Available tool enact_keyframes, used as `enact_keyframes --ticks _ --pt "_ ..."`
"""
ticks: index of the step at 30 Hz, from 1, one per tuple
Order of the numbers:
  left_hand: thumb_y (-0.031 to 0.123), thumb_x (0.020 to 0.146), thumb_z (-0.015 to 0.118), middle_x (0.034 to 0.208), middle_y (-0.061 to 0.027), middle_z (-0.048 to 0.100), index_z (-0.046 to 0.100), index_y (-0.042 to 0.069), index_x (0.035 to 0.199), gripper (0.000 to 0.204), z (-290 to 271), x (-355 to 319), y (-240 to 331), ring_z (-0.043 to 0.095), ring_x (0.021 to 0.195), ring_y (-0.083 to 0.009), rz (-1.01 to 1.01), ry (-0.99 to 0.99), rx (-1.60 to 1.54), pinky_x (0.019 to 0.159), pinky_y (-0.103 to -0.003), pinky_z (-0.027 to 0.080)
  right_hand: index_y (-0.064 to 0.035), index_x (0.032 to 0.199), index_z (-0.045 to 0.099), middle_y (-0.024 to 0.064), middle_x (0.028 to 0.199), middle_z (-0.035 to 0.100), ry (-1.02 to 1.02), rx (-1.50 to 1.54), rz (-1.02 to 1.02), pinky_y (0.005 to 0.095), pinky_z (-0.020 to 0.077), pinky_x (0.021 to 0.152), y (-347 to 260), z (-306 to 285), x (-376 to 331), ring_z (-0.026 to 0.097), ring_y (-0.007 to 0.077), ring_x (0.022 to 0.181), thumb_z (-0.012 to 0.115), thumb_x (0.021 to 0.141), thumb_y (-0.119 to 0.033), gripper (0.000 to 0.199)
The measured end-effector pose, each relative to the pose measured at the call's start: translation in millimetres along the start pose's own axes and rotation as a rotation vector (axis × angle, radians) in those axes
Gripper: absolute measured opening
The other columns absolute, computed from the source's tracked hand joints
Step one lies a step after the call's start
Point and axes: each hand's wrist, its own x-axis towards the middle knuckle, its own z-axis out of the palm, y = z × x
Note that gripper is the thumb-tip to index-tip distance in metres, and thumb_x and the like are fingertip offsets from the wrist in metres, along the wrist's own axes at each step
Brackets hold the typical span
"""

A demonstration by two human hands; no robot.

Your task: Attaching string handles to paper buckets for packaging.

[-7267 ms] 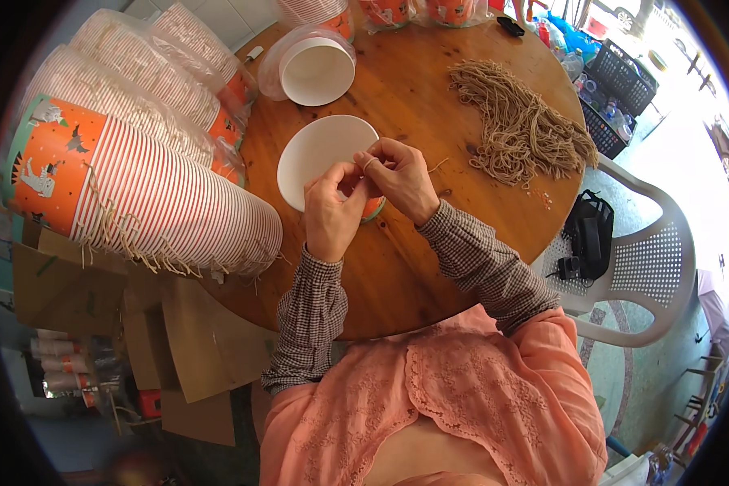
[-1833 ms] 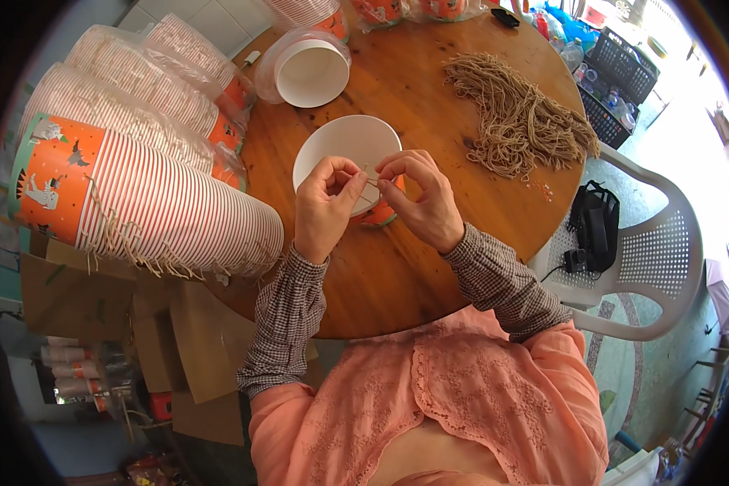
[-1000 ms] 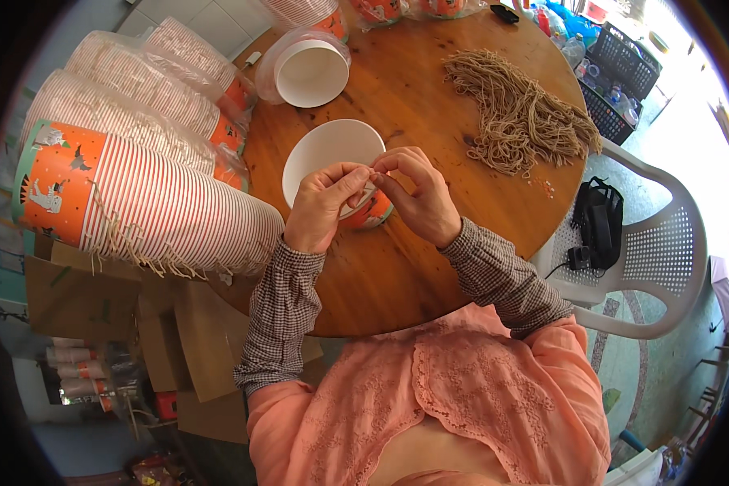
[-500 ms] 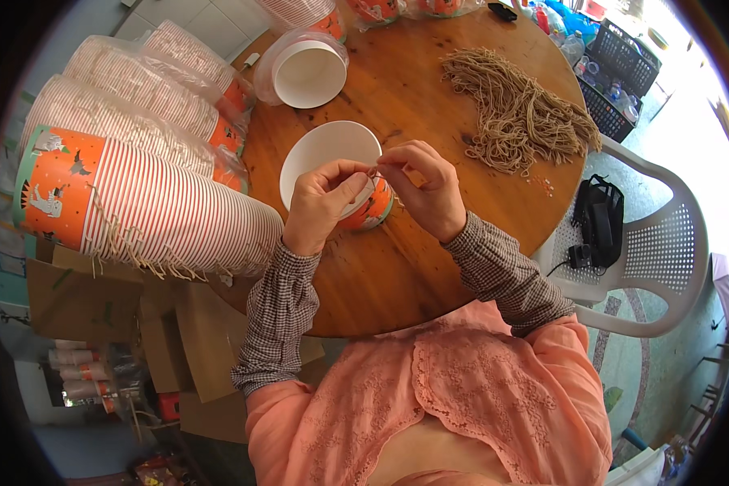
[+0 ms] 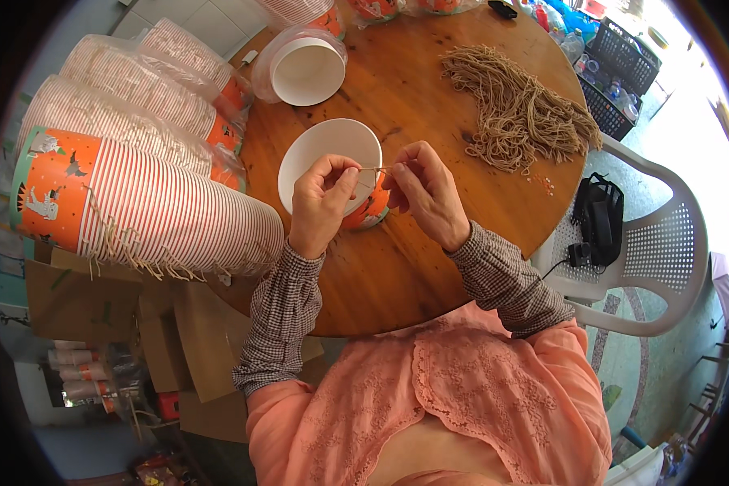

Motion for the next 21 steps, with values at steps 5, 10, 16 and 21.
enact_keyframes --ticks 5,10,16,21 --pt "0.009 0.091 0.06 0.073 -0.0018 0.058 0.06 0.0 0.09 0.008 6.9 -1.4 -7.2 0.054 0.066 -0.0084 0.233 0.12 0.466 0.06 -0.025 0.046 0.0011 0.097 0.048 0.0089 0.079 0.062 0.033 -0.08 -0.046 0.0286 0.0492 0.061 6.1 -1.2 -8.7 0.061 0.0136 0.071 0.052 0.096 -0.007 0.009" --pt "0.006 0.083 0.063 0.074 -0.008 0.063 0.055 0.005 0.081 0.008 16.2 0.1 -5.7 0.059 0.067 -0.0241 0.316 0.19 0.649 0.068 -0.037 0.047 0.0006 0.094 0.05 0.0094 0.077 0.06 -0.034 -0.297 -0.408 0.0282 0.0472 0.057 22.5 7.6 -25.8 0.06 0.0165 0.065 0.056 0.092 -0.001 0.007" --pt "-0.003 0.077 0.061 0.106 -0.0096 0.06 0.065 0.004 0.109 0.032 1.8 -6.0 6.3 0.057 0.08 -0.0215 0.533 0.133 0.569 0.081 -0.035 0.047 0.0005 0.094 0.051 0.0091 0.076 0.061 -0.033 -0.299 -0.354 0.0282 0.0478 0.057 1.0 4.0 -13.9 0.06 0.0165 0.063 0.058 0.092 -0.002 0.008" --pt "-0.001 0.077 0.066 0.099 -0.0069 0.062 0.066 0.005 0.099 0.023 10.2 -10.0 10.9 0.058 0.083 -0.0207 0.525 0.005 0.504 0.08 -0.034 0.046 -0.0006 0.095 0.051 0.012 0.075 0.062 -0.078 -0.285 -0.247 0.0316 0.0495 0.057 -15.6 2.4 -0.1 0.063 0.0226 0.062 0.058 0.092 -0.007 0.01"
